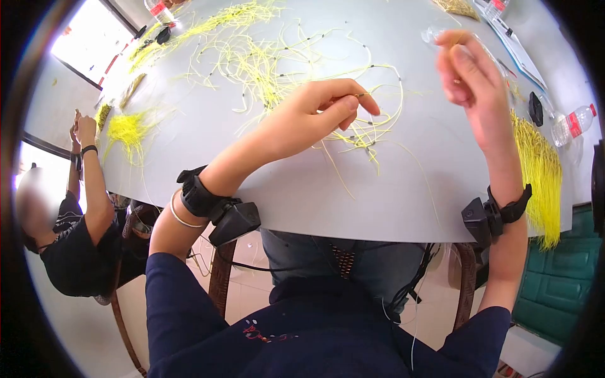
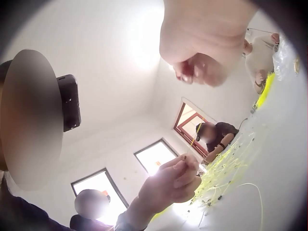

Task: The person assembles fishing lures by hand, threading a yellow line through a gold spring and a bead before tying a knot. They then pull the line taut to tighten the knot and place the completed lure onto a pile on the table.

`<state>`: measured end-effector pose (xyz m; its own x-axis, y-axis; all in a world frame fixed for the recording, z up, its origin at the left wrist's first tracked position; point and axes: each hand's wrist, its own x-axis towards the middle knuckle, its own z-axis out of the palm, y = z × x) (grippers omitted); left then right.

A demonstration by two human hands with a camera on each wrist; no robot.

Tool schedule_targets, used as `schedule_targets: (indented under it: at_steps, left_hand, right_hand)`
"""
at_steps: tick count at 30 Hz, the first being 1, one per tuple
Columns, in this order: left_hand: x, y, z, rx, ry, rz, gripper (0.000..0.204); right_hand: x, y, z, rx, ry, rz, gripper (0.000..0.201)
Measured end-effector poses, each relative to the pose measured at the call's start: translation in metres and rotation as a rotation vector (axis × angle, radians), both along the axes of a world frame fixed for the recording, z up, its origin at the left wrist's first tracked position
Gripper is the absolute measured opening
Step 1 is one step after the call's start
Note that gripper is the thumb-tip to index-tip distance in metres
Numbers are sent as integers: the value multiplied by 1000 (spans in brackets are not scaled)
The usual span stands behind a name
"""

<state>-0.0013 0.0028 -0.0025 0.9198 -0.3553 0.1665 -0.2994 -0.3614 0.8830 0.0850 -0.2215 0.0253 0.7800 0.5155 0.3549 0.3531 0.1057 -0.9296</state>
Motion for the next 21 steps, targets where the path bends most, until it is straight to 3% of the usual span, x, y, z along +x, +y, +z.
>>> schedule_targets:
  at_steps: [2,5,8,13,19,21]
  left_hand:
    - [-1,-1,2,38,-3,19,23]
    - [-4,-4,3,-7,9,67,19]
    - [-4,-4,5,-1,64,35,21]
    - [-3,-3,5,-85,152,43,16]
    - [3,-5,-1,-232,17,155,18]
    - [4,-2,1,-212,34,168,18]
  right_hand:
    - [-4,4,1,-72,3,83,22]
    - [-4,17,-26,-196,-275,112,21]
    - [-11,19,-27,-342,-229,137,18]
    - [-17,25,-33,-271,-211,222,10]
    - [-22,25,-27,-218,-231,134,5]
    - [-23,23,-24,-319,-350,98,4]
